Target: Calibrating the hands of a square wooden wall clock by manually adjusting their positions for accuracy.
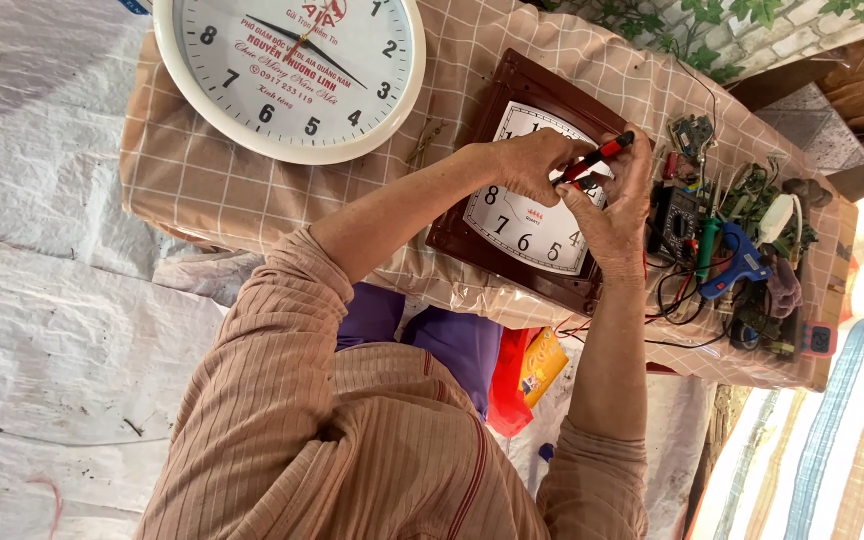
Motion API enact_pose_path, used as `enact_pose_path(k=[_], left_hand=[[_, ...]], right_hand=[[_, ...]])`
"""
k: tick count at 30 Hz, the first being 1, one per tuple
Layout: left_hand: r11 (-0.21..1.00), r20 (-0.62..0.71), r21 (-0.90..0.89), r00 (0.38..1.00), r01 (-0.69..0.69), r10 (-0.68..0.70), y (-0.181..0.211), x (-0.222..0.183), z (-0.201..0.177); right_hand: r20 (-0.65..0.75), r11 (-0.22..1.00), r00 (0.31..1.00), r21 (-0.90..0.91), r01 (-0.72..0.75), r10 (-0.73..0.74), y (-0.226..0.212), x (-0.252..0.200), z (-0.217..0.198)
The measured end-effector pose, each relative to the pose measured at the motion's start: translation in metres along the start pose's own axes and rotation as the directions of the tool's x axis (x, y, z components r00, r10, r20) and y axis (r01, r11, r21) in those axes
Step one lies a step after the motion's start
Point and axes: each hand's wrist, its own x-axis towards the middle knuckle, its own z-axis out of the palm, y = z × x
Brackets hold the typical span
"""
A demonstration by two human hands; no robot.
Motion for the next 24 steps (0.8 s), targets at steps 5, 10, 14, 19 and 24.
enact_pose_path(k=[5, 10, 14, 19, 24], left_hand=[[1.000, 0.024, -0.016, 1.000, 0.002, -0.002, 0.007, -0.004, 0.000], [0.999, 0.038, -0.043, 0.999, 0.004, -0.002, 0.004, -0.004, 0.006], [0.999, 0.035, -0.039, 0.999, 0.005, -0.004, 0.002, 0.000, 0.008], [0.999, 0.012, -0.027, 1.000, -0.025, 0.025, 0.004, -0.002, 0.010], [0.995, -0.042, -0.065, 0.996, -0.076, 0.074, 0.012, -0.008, 0.010]], right_hand=[[-0.034, 1.000, 0.999, -0.028, 0.015, -0.016, 0.015, -0.003, -0.002], [-0.080, 0.999, 0.997, -0.048, 0.007, -0.011, 0.023, -0.004, -0.002], [-0.145, 0.990, 0.989, -0.137, -0.026, 0.006, 0.030, -0.007, 0.000], [-0.215, 0.978, 0.976, -0.195, -0.073, 0.030, 0.026, -0.009, 0.006], [-0.289, 0.954, 0.956, -0.271, -0.127, 0.045, 0.023, -0.010, 0.013]])
